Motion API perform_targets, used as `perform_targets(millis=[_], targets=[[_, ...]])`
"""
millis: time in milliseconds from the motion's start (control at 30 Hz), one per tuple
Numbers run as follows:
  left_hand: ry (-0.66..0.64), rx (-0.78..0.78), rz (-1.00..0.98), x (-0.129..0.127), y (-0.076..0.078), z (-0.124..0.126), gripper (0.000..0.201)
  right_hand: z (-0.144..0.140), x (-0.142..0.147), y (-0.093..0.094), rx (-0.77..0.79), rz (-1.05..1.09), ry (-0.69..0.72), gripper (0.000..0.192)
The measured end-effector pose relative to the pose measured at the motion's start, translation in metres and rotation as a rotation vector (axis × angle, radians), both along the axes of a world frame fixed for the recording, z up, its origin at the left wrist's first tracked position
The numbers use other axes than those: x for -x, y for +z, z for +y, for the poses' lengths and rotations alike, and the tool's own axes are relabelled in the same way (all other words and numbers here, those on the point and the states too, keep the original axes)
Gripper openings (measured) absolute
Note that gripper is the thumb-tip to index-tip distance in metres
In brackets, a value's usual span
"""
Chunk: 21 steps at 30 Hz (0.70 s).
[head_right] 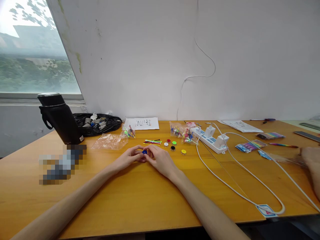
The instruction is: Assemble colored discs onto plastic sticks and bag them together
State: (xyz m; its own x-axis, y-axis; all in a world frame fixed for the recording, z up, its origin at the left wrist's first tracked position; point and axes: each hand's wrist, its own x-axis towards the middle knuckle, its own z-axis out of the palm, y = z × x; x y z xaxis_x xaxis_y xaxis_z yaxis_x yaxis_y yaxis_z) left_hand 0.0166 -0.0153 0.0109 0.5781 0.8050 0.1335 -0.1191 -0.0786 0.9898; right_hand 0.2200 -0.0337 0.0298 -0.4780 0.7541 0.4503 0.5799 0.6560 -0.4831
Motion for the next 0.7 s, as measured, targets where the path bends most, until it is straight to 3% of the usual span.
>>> perform_targets(millis=[167,333,433,533,700], targets=[[0.110,0.062,-0.050,0.000,-0.002,0.003,0.041,0.002,-0.001,0.008,-0.010,0.041,-0.065,0.030],[0.266,0.044,-0.084,0.005,0.002,0.008,0.043,0.044,-0.018,0.029,-0.089,-0.098,-0.257,0.026],[0.293,0.057,-0.076,0.008,0.001,0.011,0.045,0.080,-0.025,0.039,-0.064,-0.278,-0.191,0.020],[0.278,0.070,-0.065,0.009,-0.003,0.013,0.045,0.106,-0.023,0.043,0.055,-0.495,-0.088,0.016],[0.262,0.045,-0.018,0.009,-0.005,0.014,0.043,0.122,-0.014,0.039,0.136,-0.588,-0.028,0.017]])
